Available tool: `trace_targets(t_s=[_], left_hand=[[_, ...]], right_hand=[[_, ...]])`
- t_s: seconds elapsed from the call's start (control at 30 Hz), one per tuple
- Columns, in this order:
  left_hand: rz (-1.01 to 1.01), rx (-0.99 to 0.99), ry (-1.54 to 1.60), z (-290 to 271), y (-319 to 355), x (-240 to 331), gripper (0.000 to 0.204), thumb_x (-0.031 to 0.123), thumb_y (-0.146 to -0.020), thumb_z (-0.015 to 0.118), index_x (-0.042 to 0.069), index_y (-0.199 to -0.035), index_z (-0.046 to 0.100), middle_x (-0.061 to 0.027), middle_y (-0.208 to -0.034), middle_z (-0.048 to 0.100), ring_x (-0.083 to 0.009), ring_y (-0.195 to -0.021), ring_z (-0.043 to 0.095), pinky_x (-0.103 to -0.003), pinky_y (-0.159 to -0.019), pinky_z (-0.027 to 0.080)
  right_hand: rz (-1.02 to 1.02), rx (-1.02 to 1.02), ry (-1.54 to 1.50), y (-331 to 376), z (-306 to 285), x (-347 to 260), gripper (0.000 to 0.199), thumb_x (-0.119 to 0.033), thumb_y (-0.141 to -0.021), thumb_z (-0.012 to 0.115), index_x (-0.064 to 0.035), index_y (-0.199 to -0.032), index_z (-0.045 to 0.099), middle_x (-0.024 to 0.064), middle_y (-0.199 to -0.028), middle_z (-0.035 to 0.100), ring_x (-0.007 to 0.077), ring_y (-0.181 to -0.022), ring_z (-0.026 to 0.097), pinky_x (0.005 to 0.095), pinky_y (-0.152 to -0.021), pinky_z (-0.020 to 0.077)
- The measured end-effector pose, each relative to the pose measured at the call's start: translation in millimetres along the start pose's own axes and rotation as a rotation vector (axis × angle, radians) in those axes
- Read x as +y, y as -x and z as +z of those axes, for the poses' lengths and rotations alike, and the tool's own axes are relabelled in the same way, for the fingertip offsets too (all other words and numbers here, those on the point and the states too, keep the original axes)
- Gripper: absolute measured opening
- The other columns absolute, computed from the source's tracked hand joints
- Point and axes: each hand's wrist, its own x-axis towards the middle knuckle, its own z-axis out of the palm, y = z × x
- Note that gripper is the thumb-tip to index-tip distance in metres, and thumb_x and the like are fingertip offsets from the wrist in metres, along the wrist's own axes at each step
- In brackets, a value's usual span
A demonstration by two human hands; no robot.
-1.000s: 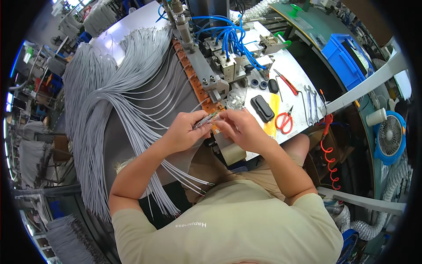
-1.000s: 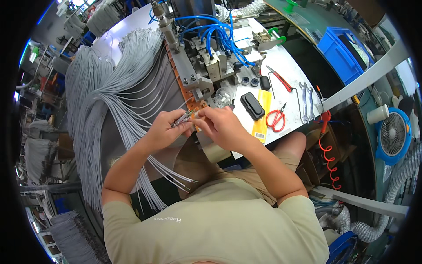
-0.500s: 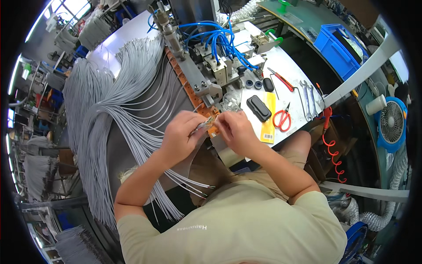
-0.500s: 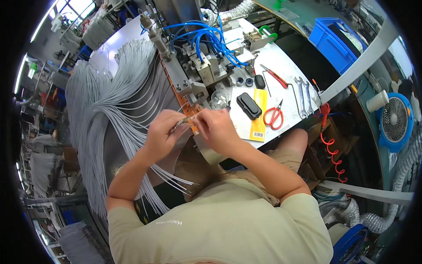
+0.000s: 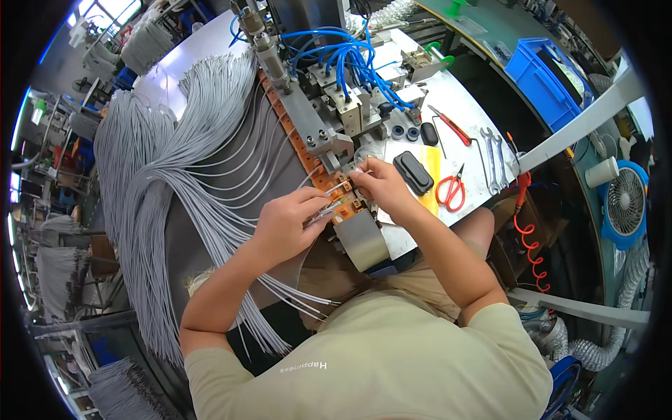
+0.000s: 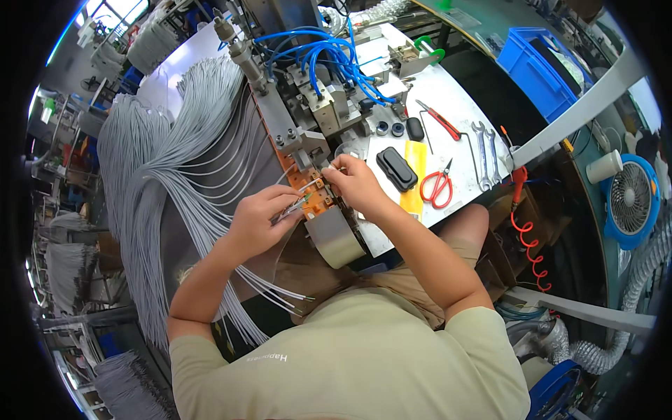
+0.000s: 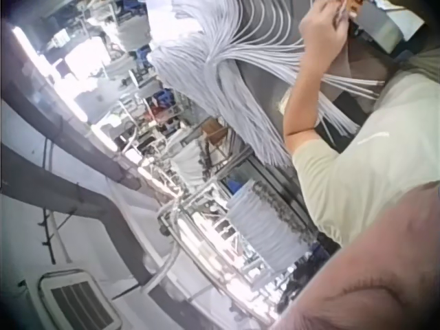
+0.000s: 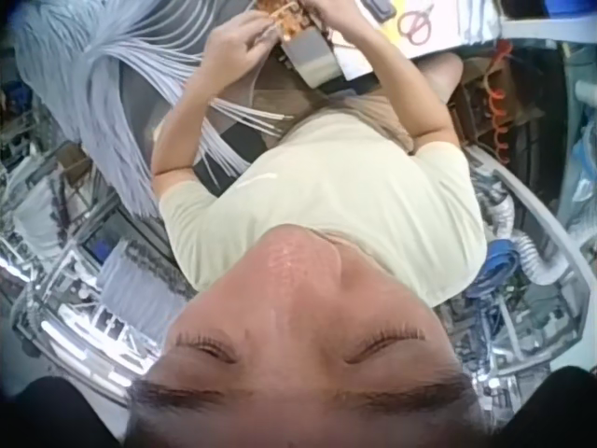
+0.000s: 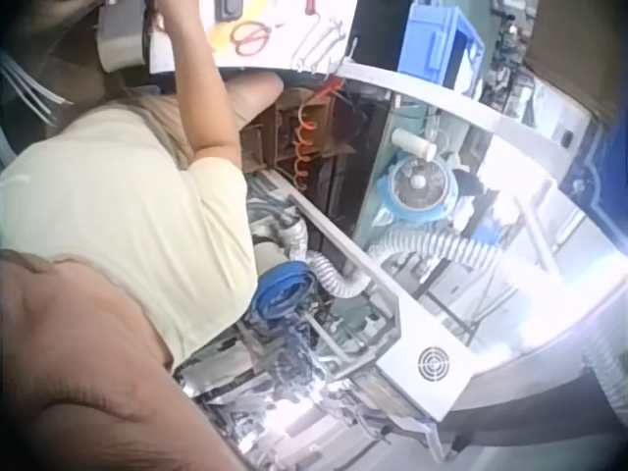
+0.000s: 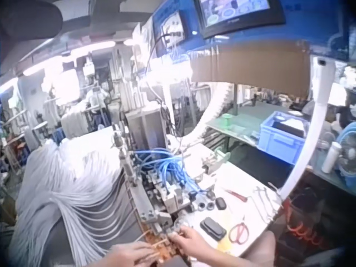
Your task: The person attaches connector pieces onto wire ends by hand and aligns the wires into a machine fixture.
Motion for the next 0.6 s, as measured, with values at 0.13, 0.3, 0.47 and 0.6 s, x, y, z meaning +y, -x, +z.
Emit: trace_targets(t_s=[0.13,0.3,0.47,0.6], left_hand=[[0.005,-0.024,-0.058,2.6,0.1,-2.5,0.021,0.010,-0.086,0.073,0.000,-0.104,0.070,-0.0106,-0.082,0.068,-0.0145,-0.064,0.063,-0.026,-0.057,0.048],[-0.286,-0.050,0.262,-4.0,-2.2,-0.5,0.021,0.010,-0.090,0.069,-0.001,-0.108,0.068,-0.0089,-0.086,0.070,-0.0104,-0.065,0.062,-0.025,-0.058,0.048],[-0.470,-0.093,0.605,-5.3,-3.8,-3.3,0.018,0.011,-0.093,0.066,-0.002,-0.106,0.066,-0.0087,-0.081,0.071,-0.0092,-0.061,0.062,-0.024,-0.058,0.049],[-0.410,-0.061,0.542,1.7,-0.4,-6.1,0.017,0.012,-0.093,0.067,-0.001,-0.104,0.066,-0.0084,-0.074,0.070,-0.0099,-0.058,0.062,-0.025,-0.058,0.049]], right_hand=[[-0.008,0.038,0.032,2.1,0.9,5.5,0.018,-0.021,-0.098,0.062,-0.0065,-0.090,0.054,-0.0045,-0.069,0.051,0.0042,-0.059,0.045,0.0229,-0.052,0.0348],[-0.240,0.175,0.232,10.9,2.7,16.5,0.017,-0.021,-0.098,0.061,-0.0050,-0.094,0.057,-0.0031,-0.068,0.054,0.0042,-0.057,0.045,0.0233,-0.050,0.0351],[-0.455,0.236,0.500,59.5,27.5,-16.1,0.011,-0.014,-0.094,0.066,-0.0040,-0.097,0.062,0.0021,-0.064,0.058,0.0097,-0.054,0.048,0.0244,-0.051,0.0367],[-0.805,0.216,0.702,56.9,38.8,-11.9,0.012,-0.009,-0.089,0.071,-0.0039,-0.098,0.063,0.0053,-0.061,0.059,0.0163,-0.053,0.050,0.0288,-0.055,0.0381]])
